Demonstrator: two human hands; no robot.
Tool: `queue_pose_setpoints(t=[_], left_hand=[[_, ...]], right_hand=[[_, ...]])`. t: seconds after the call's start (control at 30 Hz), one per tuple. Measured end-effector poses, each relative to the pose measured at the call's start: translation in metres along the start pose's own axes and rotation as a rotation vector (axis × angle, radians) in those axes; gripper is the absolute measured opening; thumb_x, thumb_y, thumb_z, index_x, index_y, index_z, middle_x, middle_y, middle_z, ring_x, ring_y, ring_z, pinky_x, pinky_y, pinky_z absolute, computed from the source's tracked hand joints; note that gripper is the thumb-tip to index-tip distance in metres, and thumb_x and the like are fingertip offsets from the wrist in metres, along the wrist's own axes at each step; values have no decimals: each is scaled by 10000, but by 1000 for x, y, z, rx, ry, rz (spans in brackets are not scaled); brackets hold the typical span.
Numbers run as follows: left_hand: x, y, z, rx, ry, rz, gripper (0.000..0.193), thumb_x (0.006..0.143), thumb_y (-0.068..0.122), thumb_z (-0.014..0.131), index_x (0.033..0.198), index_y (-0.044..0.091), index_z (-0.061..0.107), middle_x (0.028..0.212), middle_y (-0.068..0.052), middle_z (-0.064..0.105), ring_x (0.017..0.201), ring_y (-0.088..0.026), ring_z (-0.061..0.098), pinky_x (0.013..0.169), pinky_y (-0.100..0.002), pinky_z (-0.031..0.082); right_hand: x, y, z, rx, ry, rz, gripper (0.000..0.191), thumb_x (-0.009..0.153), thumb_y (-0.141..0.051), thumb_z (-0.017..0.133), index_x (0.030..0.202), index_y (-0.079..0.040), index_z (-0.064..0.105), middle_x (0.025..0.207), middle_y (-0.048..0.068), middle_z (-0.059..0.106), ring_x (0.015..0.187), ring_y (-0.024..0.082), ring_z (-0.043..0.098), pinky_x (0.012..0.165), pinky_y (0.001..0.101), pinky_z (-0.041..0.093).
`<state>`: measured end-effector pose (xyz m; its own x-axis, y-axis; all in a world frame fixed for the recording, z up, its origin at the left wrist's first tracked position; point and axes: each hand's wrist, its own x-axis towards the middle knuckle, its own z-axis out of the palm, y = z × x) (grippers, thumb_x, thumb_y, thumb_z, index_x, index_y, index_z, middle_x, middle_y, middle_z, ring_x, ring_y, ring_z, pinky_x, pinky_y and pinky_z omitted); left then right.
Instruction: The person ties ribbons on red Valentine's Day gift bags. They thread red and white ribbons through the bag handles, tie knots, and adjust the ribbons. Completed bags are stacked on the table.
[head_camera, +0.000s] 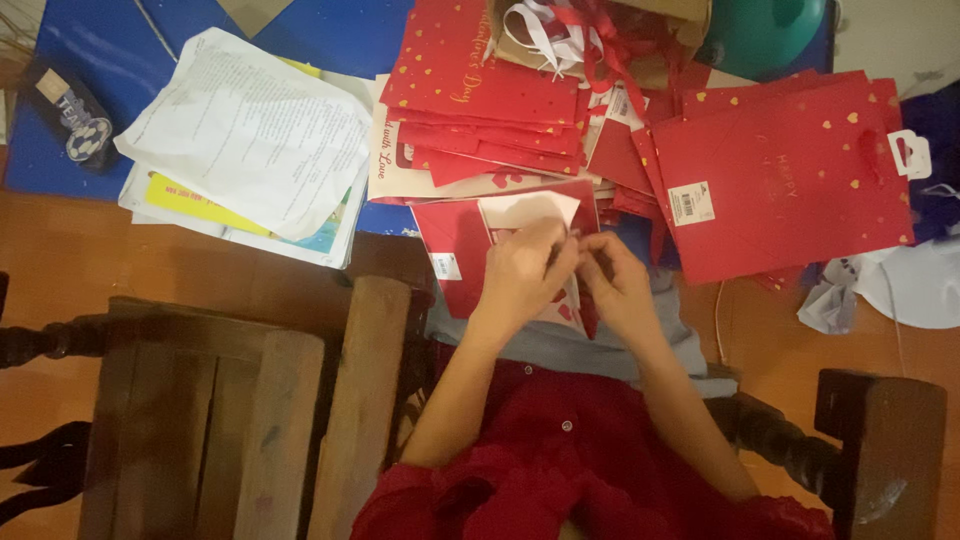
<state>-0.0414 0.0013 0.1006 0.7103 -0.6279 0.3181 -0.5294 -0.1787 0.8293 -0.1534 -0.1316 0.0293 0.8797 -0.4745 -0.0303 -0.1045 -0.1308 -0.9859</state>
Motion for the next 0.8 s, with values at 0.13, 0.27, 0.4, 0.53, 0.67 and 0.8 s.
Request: queue_pose_setpoints(t=[0.13, 0.27, 0.4, 0.53, 0.67, 0.8], left_hand=[[-6, 25, -16, 7, -23, 105, 210, 946, 158, 655, 834, 52, 513, 781, -145, 553, 743, -360, 598, 651, -442, 472], [-7, 38, -23, -8, 7, 131, 219, 944, 142, 666, 820, 52, 510, 772, -142, 544, 717, -350, 589, 636, -427, 467], [-9, 38, -28, -152, 34, 42, 220, 959, 129, 669, 809, 37, 539, 719, -115, 553, 606, -259, 565, 577, -368, 461], [-9, 32, -28, -222, 80, -17, 231, 988, 118, 664, 801, 33, 559, 680, -88, 572, 570, -165, 528, 542, -317, 421], [-13, 29, -25, -231, 97, -67, 239, 981, 107, 677, 788, 20, 568, 632, -68, 524, 535, -94, 442, 479, -280, 350], [-15, 26, -19, -327, 101, -126, 281, 1008, 106, 671, 777, 17, 538, 610, -21, 472, 574, -50, 389, 485, -270, 333]], right_hand=[[-1, 2, -4, -51, -176, 2, 228, 950, -86, 611, 1161, 0, 625, 1017, 71, 716, 934, 125, 641, 793, 292, 538], [-7, -4, -3, -157, -445, -109, 281, 911, -94, 649, 1170, 16, 645, 1064, 118, 748, 982, 199, 710, 838, 333, 558], [-14, -40, -15, -407, -354, -71, 316, 916, -59, 572, 1221, -30, 645, 1090, 174, 730, 977, 288, 721, 824, 372, 554], [-25, -89, -34, -475, -222, -218, 329, 962, -56, 570, 1278, -58, 661, 1194, 173, 715, 1026, 312, 709, 841, 383, 552], [-40, -120, -44, -538, -18, -430, 285, 1015, -74, 603, 1295, -91, 657, 1294, 133, 706, 1144, 271, 708, 934, 356, 574], [-56, -133, -56, -650, 64, -380, 431, 852, -215, 740, 1275, -150, 688, 1351, 111, 653, 1200, 285, 622, 939, 371, 514]])
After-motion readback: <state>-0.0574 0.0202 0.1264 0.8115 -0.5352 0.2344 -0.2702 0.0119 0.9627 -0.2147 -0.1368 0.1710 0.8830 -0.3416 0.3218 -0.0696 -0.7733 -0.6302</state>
